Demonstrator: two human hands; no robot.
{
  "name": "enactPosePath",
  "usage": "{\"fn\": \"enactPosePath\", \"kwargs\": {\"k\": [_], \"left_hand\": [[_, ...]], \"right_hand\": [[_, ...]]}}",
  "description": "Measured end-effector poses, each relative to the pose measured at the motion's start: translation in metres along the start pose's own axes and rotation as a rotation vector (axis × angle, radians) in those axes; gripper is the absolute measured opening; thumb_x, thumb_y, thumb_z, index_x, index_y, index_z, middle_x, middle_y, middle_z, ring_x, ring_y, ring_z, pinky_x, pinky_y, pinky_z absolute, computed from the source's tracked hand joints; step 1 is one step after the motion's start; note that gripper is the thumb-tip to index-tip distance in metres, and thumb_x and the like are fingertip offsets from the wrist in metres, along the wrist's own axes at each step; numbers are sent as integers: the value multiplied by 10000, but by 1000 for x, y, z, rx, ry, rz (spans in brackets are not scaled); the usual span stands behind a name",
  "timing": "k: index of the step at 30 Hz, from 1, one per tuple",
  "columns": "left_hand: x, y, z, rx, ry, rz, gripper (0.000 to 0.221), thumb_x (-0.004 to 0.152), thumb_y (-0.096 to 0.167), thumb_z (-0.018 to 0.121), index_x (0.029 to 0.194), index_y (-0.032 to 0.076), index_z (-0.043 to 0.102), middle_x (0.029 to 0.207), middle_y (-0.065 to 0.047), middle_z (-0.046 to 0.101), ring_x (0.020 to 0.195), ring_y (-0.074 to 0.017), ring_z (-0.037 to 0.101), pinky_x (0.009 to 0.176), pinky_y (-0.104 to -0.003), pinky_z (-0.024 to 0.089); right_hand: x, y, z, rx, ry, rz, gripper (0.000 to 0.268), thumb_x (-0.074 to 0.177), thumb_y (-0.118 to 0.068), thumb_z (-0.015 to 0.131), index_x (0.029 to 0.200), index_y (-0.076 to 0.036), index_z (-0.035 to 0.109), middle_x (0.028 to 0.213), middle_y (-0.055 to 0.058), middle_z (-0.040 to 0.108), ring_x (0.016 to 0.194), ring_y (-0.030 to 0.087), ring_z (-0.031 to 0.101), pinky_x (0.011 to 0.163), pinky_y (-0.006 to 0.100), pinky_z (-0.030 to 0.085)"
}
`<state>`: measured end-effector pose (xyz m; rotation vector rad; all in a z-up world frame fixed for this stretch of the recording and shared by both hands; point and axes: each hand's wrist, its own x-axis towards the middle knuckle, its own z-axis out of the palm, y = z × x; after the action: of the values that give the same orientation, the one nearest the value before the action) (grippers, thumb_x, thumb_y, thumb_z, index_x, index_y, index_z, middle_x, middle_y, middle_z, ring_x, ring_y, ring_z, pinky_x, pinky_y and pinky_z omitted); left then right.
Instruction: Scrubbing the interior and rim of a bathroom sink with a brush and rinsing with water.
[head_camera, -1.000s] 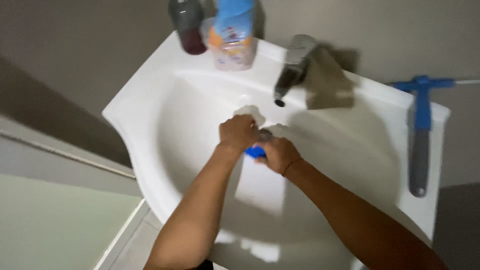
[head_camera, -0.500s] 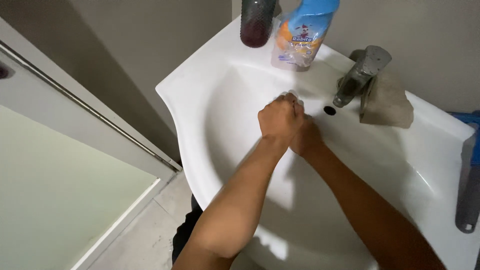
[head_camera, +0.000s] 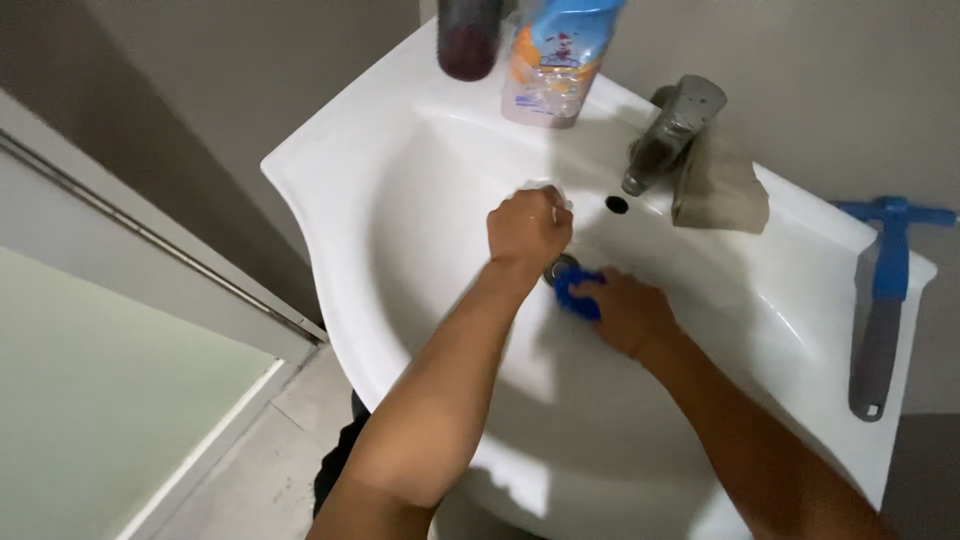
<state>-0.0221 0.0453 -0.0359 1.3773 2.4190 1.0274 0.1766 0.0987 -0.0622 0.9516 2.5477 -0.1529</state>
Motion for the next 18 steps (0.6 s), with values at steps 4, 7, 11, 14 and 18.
{"fn": "enactPosePath", "kwargs": {"k": [4, 7, 11, 14, 18], "left_hand": [[0, 4, -12, 34, -27, -30, 181, 835, 240, 589, 902, 161, 738, 766, -116, 727, 787, -411, 758, 689, -530, 606], [-1, 5, -18, 31, -57, -45, 177, 845, 230, 589, 903, 155, 738, 769, -116, 727, 795, -413, 756, 713, -531, 606], [-3, 8, -25, 18, -88, -75, 191, 850, 225, 581, 911, 147, 745, 788, -137, 741, 821, -439, 755, 730, -550, 601], [-3, 2, -17, 61, -142, -76, 188, 854, 266, 604, 925, 178, 754, 798, -138, 754, 862, -443, 758, 753, -559, 600], [-1, 3, -13, 55, -232, -67, 199, 881, 300, 583, 968, 249, 754, 781, -56, 757, 885, -394, 758, 827, -510, 594]], "right_hand": [[26, 5, -15, 116, 75, 18, 543, 864, -351, 732, 1389, -410, 607, 1440, 72, 576, 1323, 314, 590, 1043, 486, 531], [36, -2, -11, 87, 14, -28, 613, 812, -386, 761, 1401, -345, 594, 1365, 117, 630, 1257, 341, 638, 1037, 502, 536], [4, -22, -22, 12, -161, -99, 525, 753, -351, 687, 1276, -384, 648, 1210, 116, 741, 1155, 386, 701, 982, 550, 566], [-45, -32, -35, -20, -241, -146, 537, 740, -333, 810, 1259, -368, 673, 1174, 80, 741, 1159, 333, 703, 992, 503, 565], [-103, -38, -71, 218, -276, -242, 511, 749, -295, 756, 1254, -319, 687, 1283, 54, 706, 1245, 343, 646, 1078, 510, 492]]}}
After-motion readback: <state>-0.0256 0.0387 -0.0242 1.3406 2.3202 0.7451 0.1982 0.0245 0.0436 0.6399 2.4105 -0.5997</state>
